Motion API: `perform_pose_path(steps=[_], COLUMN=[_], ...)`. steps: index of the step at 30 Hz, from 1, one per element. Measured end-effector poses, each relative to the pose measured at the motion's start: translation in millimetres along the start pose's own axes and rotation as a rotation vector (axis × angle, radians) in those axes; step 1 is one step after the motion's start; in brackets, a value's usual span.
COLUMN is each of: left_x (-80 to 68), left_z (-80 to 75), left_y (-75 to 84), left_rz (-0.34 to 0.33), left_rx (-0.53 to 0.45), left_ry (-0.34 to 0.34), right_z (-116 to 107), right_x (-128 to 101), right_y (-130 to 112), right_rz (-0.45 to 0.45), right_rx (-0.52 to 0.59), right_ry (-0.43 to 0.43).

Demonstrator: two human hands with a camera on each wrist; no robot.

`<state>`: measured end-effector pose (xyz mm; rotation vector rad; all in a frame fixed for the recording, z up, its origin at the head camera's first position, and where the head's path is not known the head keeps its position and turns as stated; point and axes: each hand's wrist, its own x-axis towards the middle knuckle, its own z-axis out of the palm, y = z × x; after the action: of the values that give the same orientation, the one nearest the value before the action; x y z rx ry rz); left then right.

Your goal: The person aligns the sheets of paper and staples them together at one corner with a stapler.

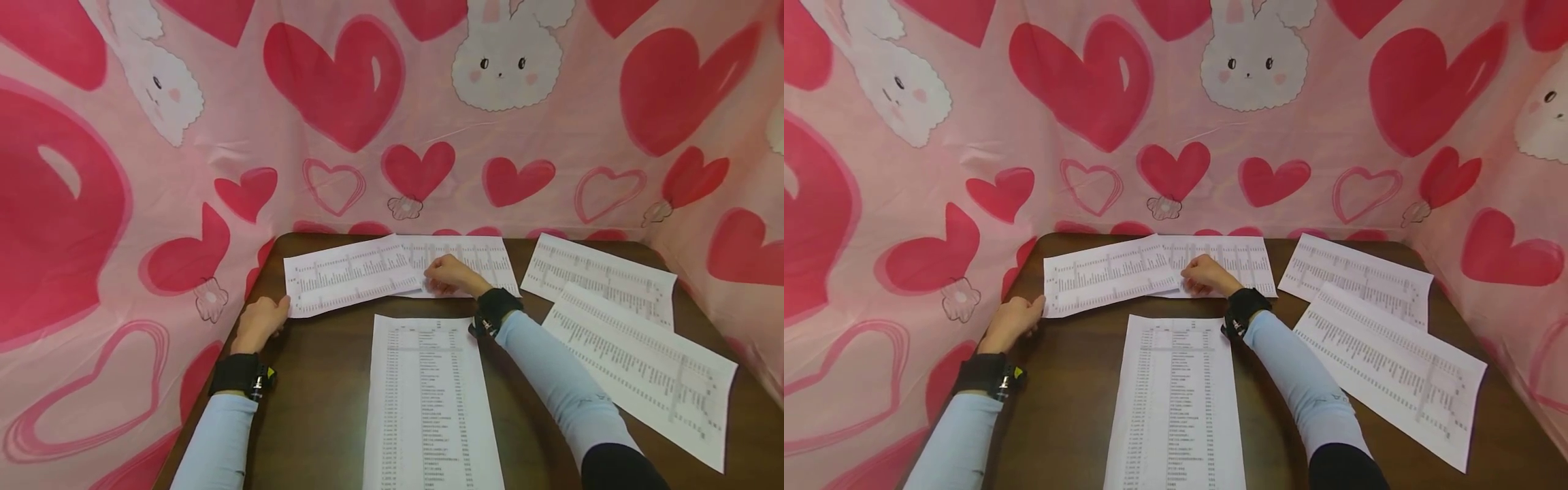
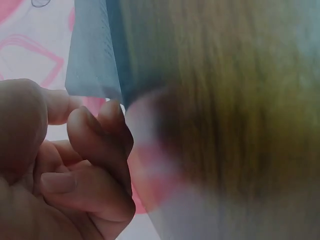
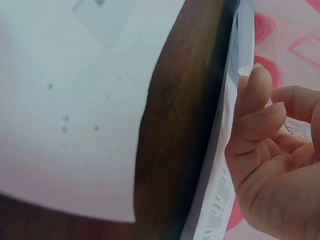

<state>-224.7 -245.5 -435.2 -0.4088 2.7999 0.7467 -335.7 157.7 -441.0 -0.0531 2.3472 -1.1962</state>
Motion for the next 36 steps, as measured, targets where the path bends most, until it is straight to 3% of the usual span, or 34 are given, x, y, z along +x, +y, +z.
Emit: perform_pose_path(steps=[18,36], left_x=[-6.0,-7.4], left_z=[2.0,2.1], left_y=[-10.1,-6.6], left_rz=[-0.032,-0.019], left_rx=[-0.062,-0.075], left_ry=[-0.067,-0.085], right_z=[11.9,19.2], right_x=[6.0,5.1], right_y=[-0.5,-4.7], right_rz=[0.019,-0.005], right_rx=[0.063,0.027], right_ry=[-0.037,0.024])
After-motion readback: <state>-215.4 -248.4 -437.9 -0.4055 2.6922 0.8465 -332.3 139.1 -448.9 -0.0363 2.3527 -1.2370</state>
